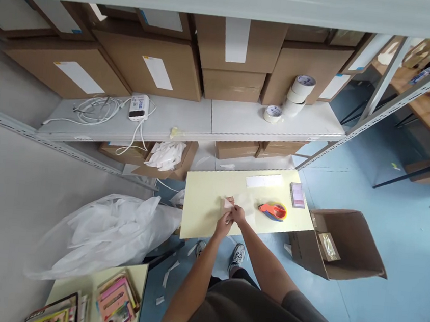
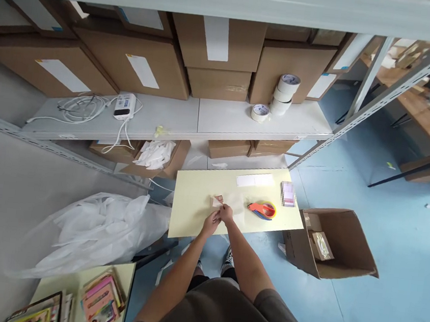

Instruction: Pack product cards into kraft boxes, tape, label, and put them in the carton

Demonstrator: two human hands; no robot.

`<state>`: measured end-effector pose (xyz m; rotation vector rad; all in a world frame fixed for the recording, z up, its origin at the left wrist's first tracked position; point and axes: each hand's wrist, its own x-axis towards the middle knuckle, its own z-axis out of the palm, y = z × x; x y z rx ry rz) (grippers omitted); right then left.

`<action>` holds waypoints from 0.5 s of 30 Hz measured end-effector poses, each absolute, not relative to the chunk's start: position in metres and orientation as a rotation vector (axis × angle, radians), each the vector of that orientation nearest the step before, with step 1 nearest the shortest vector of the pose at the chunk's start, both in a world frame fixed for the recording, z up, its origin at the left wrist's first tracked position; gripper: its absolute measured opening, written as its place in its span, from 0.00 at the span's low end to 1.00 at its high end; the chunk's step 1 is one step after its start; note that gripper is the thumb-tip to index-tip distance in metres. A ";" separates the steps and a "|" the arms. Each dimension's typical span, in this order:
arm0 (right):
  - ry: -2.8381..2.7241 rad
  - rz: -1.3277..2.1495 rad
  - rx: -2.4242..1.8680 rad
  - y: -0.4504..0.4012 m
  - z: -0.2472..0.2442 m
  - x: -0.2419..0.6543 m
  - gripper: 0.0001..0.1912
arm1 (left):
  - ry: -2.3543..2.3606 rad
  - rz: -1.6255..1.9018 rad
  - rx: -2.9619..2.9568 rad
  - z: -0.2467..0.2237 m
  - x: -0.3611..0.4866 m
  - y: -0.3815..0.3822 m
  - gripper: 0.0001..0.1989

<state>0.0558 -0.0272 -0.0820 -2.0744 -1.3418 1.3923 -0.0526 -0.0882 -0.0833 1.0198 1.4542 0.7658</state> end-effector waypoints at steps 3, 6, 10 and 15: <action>-1.393 1.330 -2.169 -0.028 -0.083 0.081 0.17 | 1.482 0.621 1.201 -0.089 -0.042 -0.089 0.28; -1.494 1.136 -2.224 -0.036 -0.080 0.099 0.25 | 1.491 0.418 1.489 -0.089 -0.036 -0.089 0.27; -1.699 1.249 -1.969 -0.049 -0.073 0.106 0.24 | 1.559 0.235 1.632 -0.084 -0.028 -0.086 0.29; -1.796 1.474 -1.821 -0.055 -0.073 0.097 0.19 | 1.591 0.456 1.552 -0.084 -0.041 -0.080 0.27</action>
